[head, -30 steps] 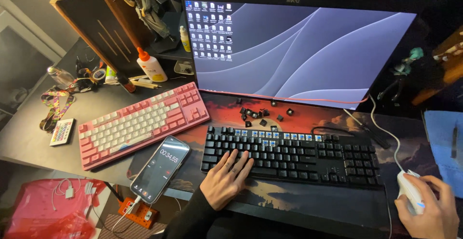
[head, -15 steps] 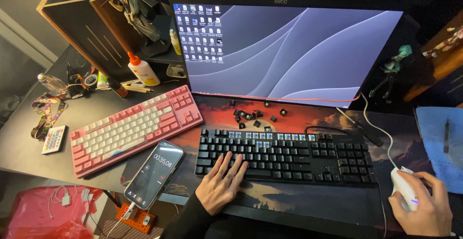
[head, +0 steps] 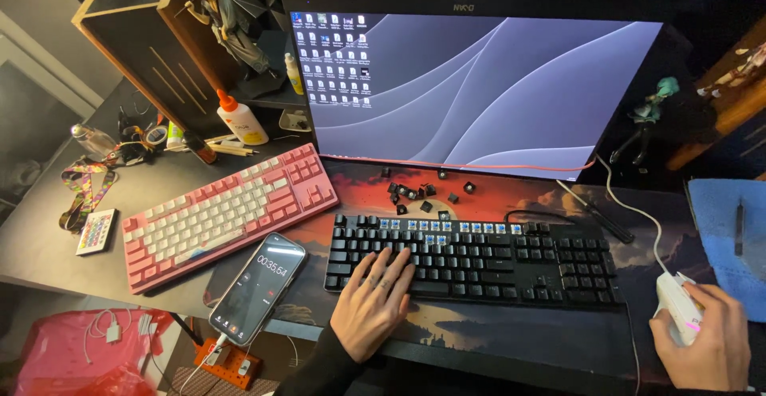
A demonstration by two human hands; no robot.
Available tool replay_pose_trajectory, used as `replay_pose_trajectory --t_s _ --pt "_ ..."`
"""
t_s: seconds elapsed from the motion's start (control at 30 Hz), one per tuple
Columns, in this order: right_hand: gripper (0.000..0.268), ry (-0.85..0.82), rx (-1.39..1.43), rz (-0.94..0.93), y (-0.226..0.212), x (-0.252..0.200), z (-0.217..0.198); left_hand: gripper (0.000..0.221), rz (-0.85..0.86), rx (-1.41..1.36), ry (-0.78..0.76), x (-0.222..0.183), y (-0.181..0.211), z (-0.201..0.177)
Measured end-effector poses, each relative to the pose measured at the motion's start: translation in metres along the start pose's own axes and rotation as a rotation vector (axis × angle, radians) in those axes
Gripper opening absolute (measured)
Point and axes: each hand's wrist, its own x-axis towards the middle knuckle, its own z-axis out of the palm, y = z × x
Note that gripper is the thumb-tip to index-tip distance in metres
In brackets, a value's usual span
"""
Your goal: Installing keycaps onto mechanical keyboard switches
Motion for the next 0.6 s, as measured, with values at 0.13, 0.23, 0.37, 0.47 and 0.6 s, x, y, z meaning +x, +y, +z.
replay_pose_trajectory --t_s 0.13,0.23,0.37,0.47,0.6 --pt "0.063 0.089 0.112 -0.061 0.003 0.001 0.005 0.047 0.014 -0.032 0.0 0.001 0.004 0.002" --pt "0.078 0.032 0.056 -0.032 0.005 0.0 0.004 0.051 0.041 -0.026 -0.047 -0.007 0.008 0.013" --pt "0.068 0.1 0.127 -0.06 0.007 -0.002 0.01 0.048 0.051 0.049 -0.04 -0.011 0.016 0.025" --pt "0.066 0.104 0.096 -0.06 0.007 -0.003 0.009 0.046 0.048 0.076 -0.025 -0.014 0.02 0.033" --pt "0.063 0.054 -0.004 -0.005 -0.003 -0.002 0.001 0.049 0.049 0.133 -0.036 -0.019 0.023 0.041"
